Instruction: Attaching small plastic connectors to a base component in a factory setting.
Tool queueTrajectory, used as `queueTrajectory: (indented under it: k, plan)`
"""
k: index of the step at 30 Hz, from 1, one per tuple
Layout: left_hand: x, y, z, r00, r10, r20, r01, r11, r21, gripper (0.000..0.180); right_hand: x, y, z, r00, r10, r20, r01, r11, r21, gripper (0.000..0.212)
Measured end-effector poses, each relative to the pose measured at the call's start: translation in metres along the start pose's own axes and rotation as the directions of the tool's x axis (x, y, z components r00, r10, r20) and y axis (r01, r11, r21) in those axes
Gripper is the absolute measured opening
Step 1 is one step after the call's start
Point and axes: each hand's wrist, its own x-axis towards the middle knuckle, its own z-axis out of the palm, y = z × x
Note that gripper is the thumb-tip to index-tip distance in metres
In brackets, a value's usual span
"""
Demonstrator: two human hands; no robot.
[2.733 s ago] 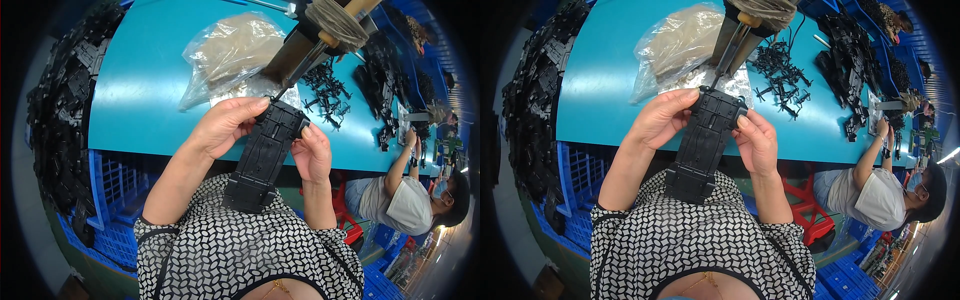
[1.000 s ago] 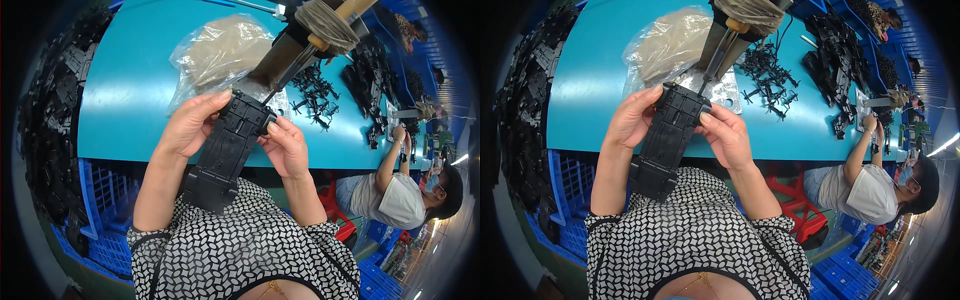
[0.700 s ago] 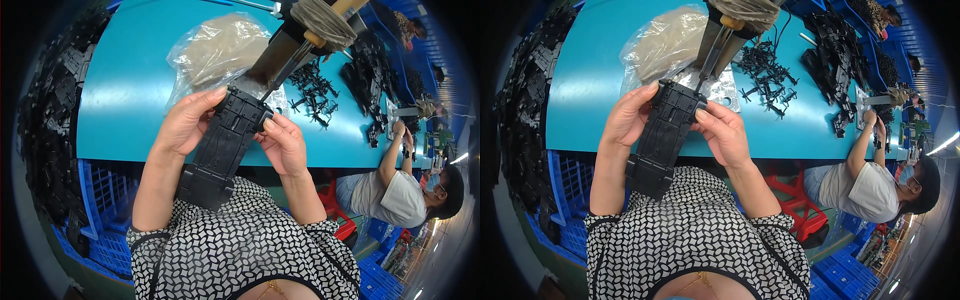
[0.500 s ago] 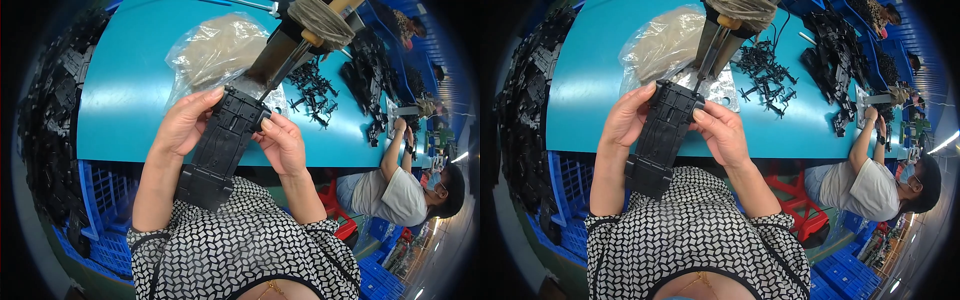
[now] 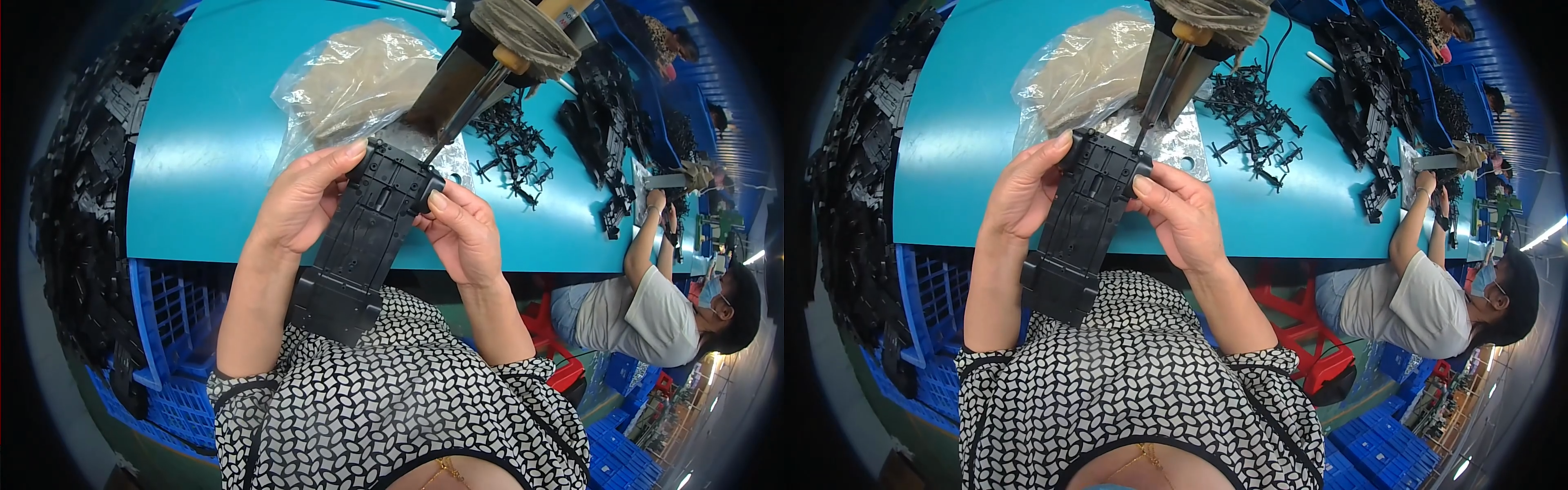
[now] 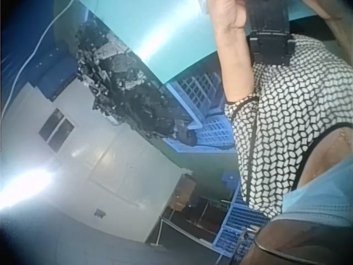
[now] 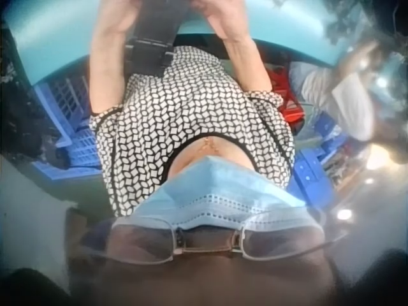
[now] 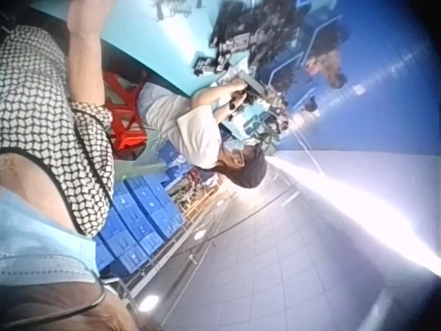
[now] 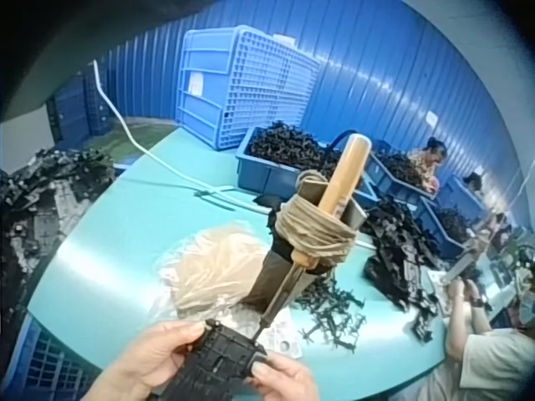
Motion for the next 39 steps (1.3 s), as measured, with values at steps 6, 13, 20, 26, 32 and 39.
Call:
queueTrajectory:
  k: [6,13,20,26,32,39]
  plan:
    - [0.0000,0.0011,0.0001,0.999,-0.025,0.025,0.025,0.999,-0.020,0.029,0.0001,-0.0010,-0.0002,1.000,0.008,0.000,-0.008,1.000,-0.006,0.028]
    - [0.0005,0.0003,-0.0020,1.000,-0.009,0.014,0.009,1.000,-0.007,0.030,0.0008,-0.0024,0.0005,1.000,0.006,-0.003,-0.007,1.000,-0.017,0.030]
    - [0.0018,-0.0007,-0.0030,1.000,-0.011,0.025,0.012,1.000,-0.012,0.030,0.0012,-0.0042,-0.0001,1.000,0.017,0.002,-0.017,0.999,-0.027,0.030]
    - [0.0011,-0.0018,-0.0029,1.000,0.000,0.011,0.000,1.000,-0.017,0.029,0.0022,-0.0049,-0.0026,1.000,0.027,-0.001,-0.027,0.998,-0.057,0.030]
    - [0.0000,-0.0016,-0.0008,1.000,-0.005,0.012,0.006,0.999,-0.052,0.028,0.0032,-0.0058,-0.0035,1.000,0.028,0.005,-0.028,0.998,-0.062,0.032]
    - [-0.0003,-0.0038,-0.0027,1.000,0.000,0.004,0.000,0.999,-0.037,0.027,0.0044,-0.0065,-0.0060,0.999,0.037,0.010,-0.036,0.996,-0.083,0.032]
